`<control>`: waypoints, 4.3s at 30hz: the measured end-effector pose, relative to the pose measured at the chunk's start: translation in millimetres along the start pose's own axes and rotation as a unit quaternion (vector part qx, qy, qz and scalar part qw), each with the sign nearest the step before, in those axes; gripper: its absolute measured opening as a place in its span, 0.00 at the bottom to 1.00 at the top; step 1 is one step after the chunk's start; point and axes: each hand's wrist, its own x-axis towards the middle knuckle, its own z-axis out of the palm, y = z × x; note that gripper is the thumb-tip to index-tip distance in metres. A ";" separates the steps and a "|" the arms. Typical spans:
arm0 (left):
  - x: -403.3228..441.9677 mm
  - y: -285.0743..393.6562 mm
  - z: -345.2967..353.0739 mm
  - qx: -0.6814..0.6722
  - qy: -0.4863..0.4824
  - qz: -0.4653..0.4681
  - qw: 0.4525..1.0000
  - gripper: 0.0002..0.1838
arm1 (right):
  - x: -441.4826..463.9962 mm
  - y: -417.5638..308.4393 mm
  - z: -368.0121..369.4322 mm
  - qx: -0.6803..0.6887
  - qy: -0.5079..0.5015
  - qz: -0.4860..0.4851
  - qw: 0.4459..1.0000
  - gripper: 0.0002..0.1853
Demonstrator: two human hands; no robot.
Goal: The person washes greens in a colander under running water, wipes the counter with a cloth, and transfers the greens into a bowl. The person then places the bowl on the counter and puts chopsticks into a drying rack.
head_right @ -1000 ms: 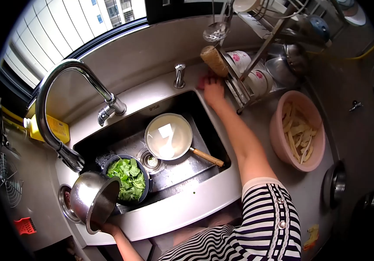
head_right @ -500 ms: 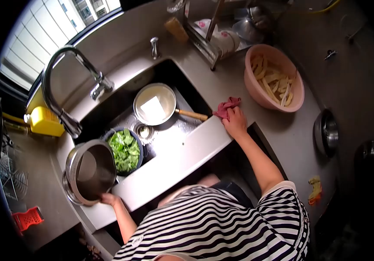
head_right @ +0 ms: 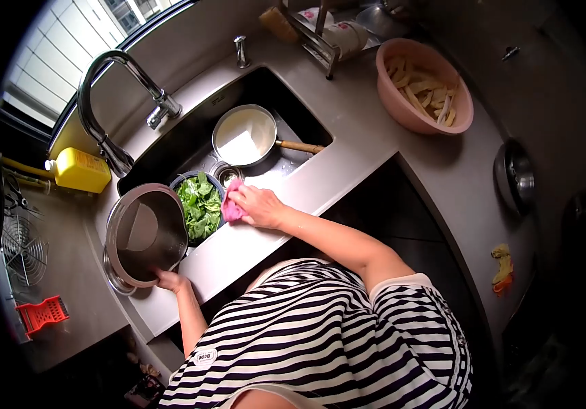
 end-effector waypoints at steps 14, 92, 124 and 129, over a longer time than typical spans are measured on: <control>22.2 -24.4 -7.8 -0.003 -0.009 0.004 1.000 0.31 | -119.5 155.2 -134.2 -0.188 0.134 0.436 0.870 0.22; -39.7 70.4 54.1 0.016 -0.376 -0.429 0.821 0.17 | 0.3 44.1 -75.9 0.367 0.033 0.369 0.853 0.33; 22.0 -40.5 141.1 0.434 -0.542 0.482 0.534 0.41 | 24.0 52.1 -11.5 0.464 0.170 0.519 0.697 0.14; 22.3 -55.2 142.9 0.534 -0.556 0.323 0.549 0.39 | 24.6 49.7 -11.3 0.446 0.185 0.527 0.699 0.13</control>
